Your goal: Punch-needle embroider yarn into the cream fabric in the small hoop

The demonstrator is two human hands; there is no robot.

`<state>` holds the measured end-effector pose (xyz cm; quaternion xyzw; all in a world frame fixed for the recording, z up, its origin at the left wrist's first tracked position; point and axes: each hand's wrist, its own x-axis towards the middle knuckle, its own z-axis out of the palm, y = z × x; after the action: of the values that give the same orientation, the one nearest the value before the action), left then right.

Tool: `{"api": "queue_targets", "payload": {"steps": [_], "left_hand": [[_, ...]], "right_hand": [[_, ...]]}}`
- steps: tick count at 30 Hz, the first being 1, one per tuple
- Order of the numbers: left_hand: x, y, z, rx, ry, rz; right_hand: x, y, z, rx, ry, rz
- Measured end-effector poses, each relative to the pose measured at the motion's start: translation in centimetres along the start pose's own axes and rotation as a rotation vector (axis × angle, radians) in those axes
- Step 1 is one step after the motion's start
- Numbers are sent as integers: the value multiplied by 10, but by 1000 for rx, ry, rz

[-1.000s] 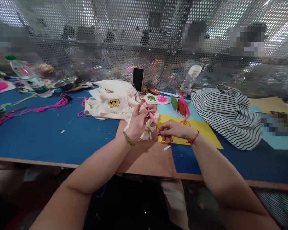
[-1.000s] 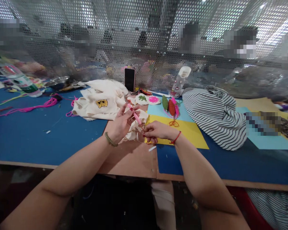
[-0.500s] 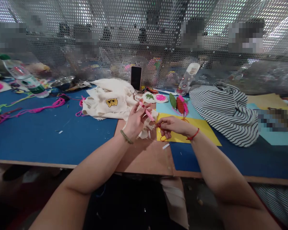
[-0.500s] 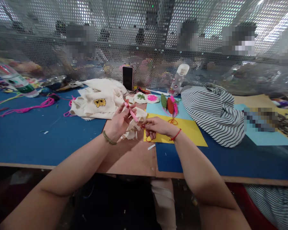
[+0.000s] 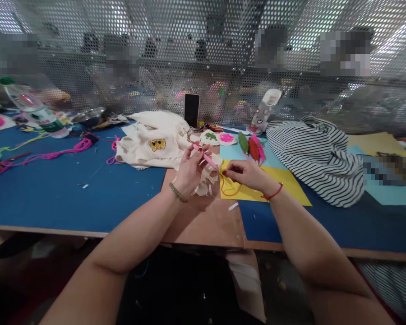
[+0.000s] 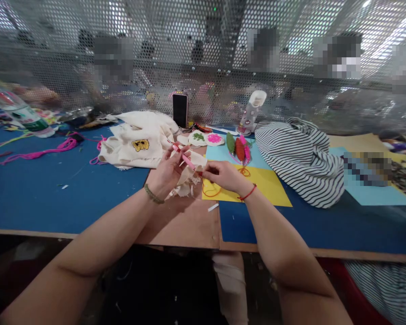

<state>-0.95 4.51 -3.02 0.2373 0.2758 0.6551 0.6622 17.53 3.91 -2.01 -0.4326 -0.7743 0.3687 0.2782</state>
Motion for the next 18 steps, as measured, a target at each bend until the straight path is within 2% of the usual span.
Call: {"api": "queue_targets", "payload": {"steps": [6,12,18], "left_hand": [[-2,1,2,-18,25,-14],[-1,-2,-1,-19,1,1],[3,0,-1,-14,14,18]], "right_hand": [[1,0,1,-209,-88,-12],[1,-2,0,-273,-182,-4],[-2,-4,-13,-387,-374,-33]]}}
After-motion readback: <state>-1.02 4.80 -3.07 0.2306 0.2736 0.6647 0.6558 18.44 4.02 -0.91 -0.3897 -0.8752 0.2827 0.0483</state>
